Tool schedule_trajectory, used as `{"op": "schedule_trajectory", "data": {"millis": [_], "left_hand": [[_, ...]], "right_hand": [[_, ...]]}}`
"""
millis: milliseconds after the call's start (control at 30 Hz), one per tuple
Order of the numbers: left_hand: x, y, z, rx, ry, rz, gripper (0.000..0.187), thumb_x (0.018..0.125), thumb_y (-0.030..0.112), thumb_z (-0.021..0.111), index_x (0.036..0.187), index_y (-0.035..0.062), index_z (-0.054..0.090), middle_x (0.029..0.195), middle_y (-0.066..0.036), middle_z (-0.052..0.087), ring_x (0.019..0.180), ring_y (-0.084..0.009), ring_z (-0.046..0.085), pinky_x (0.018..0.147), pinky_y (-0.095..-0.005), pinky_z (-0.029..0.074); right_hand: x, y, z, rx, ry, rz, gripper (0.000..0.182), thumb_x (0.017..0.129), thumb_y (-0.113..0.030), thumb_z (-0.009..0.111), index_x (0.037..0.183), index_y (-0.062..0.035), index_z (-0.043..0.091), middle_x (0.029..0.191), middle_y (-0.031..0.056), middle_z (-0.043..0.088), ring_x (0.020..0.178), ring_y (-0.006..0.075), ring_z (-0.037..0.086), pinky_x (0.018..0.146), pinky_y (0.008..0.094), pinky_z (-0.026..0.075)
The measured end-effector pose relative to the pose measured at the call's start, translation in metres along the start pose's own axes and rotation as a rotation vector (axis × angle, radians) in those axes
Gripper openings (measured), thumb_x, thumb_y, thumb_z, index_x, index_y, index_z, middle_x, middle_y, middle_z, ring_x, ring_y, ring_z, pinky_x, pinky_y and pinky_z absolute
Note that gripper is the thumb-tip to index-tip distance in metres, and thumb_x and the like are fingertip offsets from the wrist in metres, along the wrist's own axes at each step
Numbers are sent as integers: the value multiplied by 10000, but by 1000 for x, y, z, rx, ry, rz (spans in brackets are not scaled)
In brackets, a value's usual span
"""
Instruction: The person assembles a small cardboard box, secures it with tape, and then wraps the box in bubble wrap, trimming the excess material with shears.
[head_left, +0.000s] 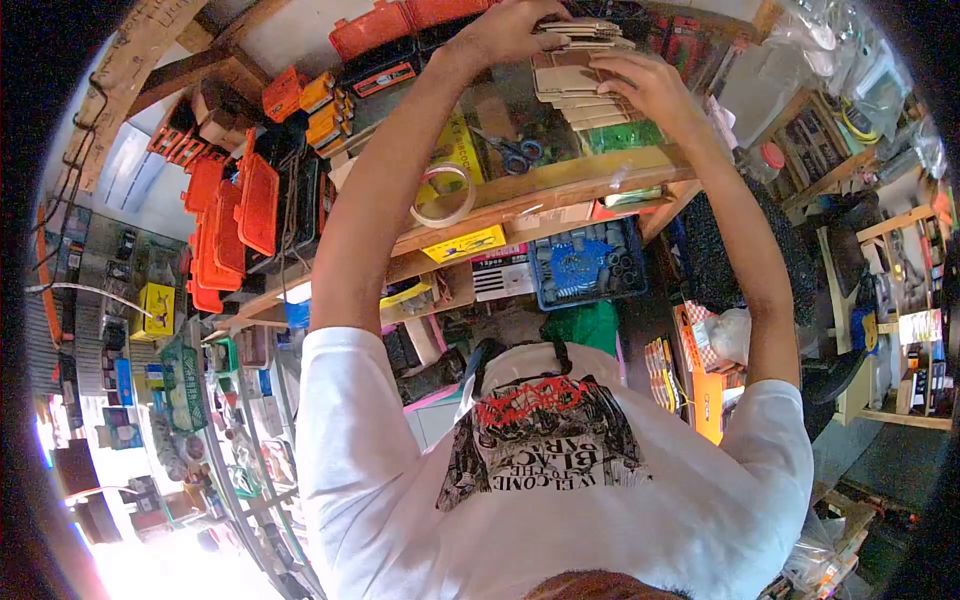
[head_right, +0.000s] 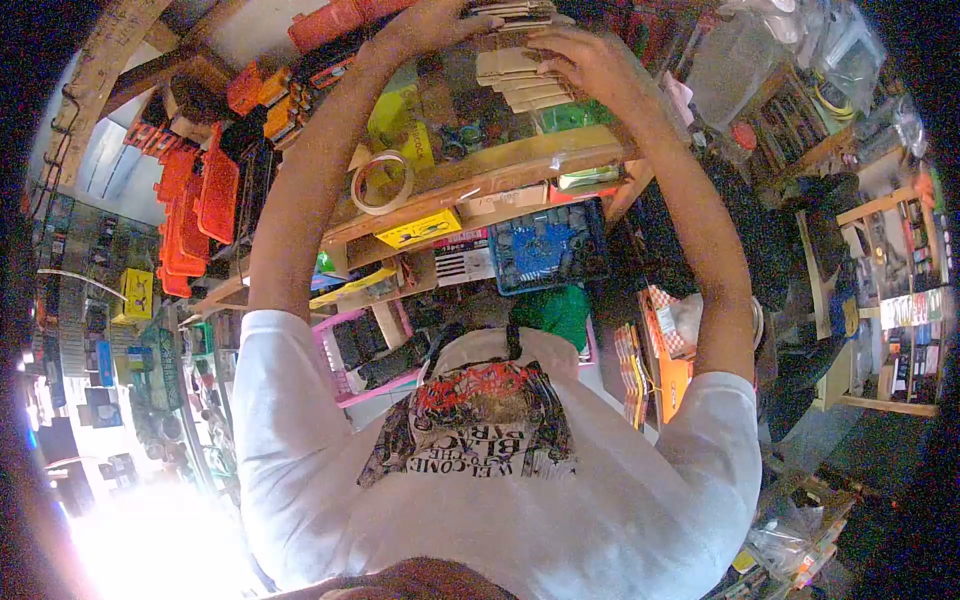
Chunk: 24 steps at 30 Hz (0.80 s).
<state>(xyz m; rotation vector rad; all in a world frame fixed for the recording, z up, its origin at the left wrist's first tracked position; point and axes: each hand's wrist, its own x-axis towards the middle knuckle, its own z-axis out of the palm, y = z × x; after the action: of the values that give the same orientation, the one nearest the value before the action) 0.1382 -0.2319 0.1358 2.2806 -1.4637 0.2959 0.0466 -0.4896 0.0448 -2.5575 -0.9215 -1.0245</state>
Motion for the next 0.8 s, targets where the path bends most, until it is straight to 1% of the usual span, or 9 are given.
{"op": "schedule_trajectory", "data": {"millis": [100,200,267,367,500,567,600,667,800], "left_hand": [[0,-7,4,57,110,72,406,940,306,693,1240,37,637,1117,-199,717,1020,-368,704,878,-454,559],[-1,-3,-1,-22,56,-9,412,932,308,704,1237,40,637,1106,-200,720,1008,-373,706,871,-459,562],[1,-7,0,7,39,14,417,928,308,711,1240,42,636,1103,-200,720,1008,-371,707,870,-461,563],[-2,-2,-3,35,18,32,421,921,301,717,1243,42,635,1096,-199,722,1002,-370,709,863,-467,565],[-3,-2,-1,64,9,37,425,922,302,708,1249,41,633,1093,-205,721,988,-381,708,851,-474,567],[-3,-5,1,144,79,54,422,929,303,695,1252,39,631,1093,-213,719,984,-391,704,849,-478,567],[-3,-5,1,183,115,61,421,932,304,689,1254,38,630,1093,-217,718,981,-396,703,848,-480,566],[-2,-5,0,144,101,54,428,934,306,684,1261,35,627,1091,-223,717,983,-403,699,851,-485,565],[-3,6,-6,119,54,-50,436,933,305,684,1267,32,625,1091,-226,717,989,-407,699,859,-491,562]], "right_hand": [[0,-3,-2,-16,-25,52,481,866,-291,754,1328,-200,658,1328,76,632,1090,321,669,892,412,574],[1,-7,-3,-40,-75,141,563,866,-311,750,1403,-236,596,1349,84,605,1096,333,660,892,423,572],[3,-11,-4,-31,-72,180,616,863,-323,749,1444,-260,554,1341,91,609,1107,343,652,892,431,569],[2,-5,0,-120,-67,110,652,860,-338,746,1469,-276,522,1336,101,607,1110,359,648,893,440,567],[2,-9,-3,-101,-67,102,652,861,-350,739,1471,-271,522,1334,103,605,1128,376,636,909,449,559],[3,-8,-2,-120,-52,71,650,864,-357,734,1472,-265,521,1338,102,603,1144,375,630,927,451,551],[3,-9,-3,-124,-73,93,654,865,-362,731,1476,-267,519,1338,101,603,1151,371,626,937,449,546],[5,-13,-5,-133,-114,135,660,868,-372,726,1484,-269,515,1338,99,603,1165,364,619,958,445,537],[0,-5,1,-188,-46,10,682,874,-381,717,1510,-275,494,1332,95,601,1171,334,614,969,434,527]]}}
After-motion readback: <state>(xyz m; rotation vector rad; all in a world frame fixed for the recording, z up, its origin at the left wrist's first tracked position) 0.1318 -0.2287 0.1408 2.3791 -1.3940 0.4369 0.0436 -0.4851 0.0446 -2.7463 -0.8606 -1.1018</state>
